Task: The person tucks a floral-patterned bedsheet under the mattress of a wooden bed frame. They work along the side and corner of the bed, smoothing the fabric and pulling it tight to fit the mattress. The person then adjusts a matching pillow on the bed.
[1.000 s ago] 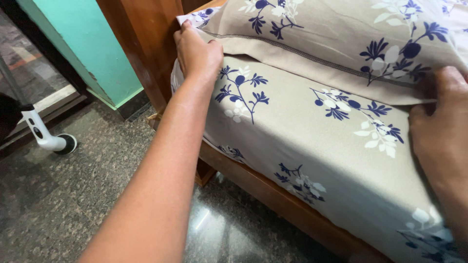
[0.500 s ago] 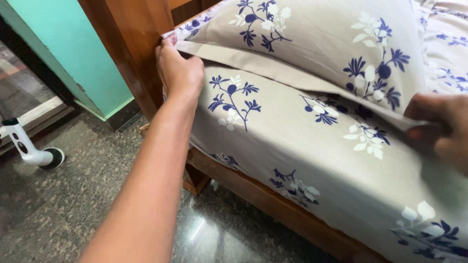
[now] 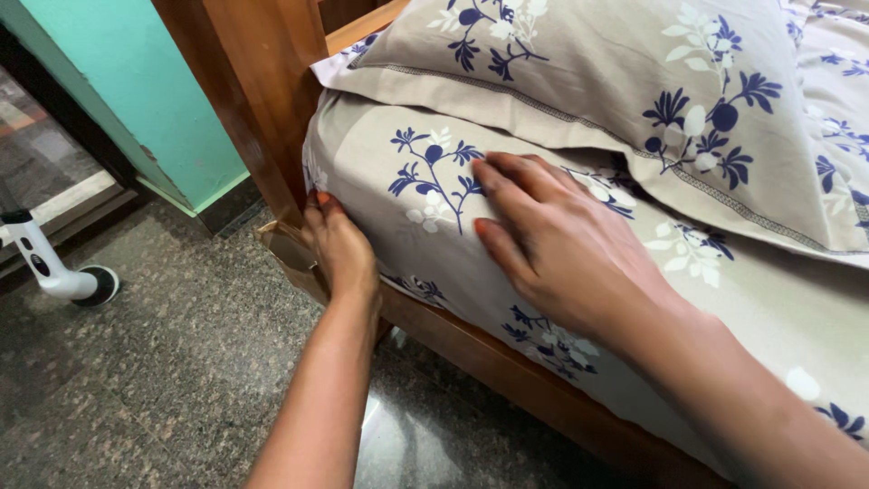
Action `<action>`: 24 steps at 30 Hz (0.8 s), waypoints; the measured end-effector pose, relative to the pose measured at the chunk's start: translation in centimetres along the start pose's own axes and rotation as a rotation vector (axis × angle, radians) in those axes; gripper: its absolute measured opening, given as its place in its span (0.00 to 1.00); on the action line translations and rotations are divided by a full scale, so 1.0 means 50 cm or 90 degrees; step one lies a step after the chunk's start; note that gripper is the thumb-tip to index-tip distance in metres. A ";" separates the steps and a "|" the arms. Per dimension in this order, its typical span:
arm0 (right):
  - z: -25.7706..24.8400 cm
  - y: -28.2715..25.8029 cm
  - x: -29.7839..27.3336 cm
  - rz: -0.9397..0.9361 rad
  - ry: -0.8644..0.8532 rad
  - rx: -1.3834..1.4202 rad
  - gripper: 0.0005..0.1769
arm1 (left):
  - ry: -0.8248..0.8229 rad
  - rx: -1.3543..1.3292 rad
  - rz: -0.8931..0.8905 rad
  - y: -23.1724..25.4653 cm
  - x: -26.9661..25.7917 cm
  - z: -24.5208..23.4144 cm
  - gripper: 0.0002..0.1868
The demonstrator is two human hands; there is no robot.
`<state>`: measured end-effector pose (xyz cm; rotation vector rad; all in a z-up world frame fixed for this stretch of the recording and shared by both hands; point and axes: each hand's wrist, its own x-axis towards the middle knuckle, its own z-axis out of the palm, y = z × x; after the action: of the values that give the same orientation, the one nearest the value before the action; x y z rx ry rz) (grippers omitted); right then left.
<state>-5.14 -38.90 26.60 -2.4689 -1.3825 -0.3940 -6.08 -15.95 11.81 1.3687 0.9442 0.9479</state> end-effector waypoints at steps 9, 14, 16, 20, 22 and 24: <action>0.059 -0.011 0.142 -0.162 -0.090 -0.034 0.42 | -0.104 -0.040 -0.086 -0.008 0.017 -0.032 0.35; 0.049 0.003 0.189 -0.199 -0.168 0.034 0.40 | -0.127 0.006 0.027 0.003 0.029 -0.047 0.34; 0.042 0.014 0.191 -0.210 -0.180 0.087 0.37 | -0.141 0.024 -0.069 0.027 0.025 -0.053 0.35; 0.058 0.019 0.192 -0.230 -0.138 0.093 0.36 | -0.185 0.032 -0.191 0.034 0.049 -0.050 0.36; 0.070 0.021 0.192 -0.239 -0.106 0.070 0.36 | -0.198 0.053 -0.135 -0.005 0.084 -0.032 0.37; 0.079 0.021 0.192 -0.261 -0.066 0.052 0.35 | -0.210 0.062 -0.096 -0.044 0.120 -0.029 0.38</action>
<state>1.00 -30.46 26.36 -2.1589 -1.9129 -0.2885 -5.34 -9.80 9.69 1.4596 0.8338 0.5471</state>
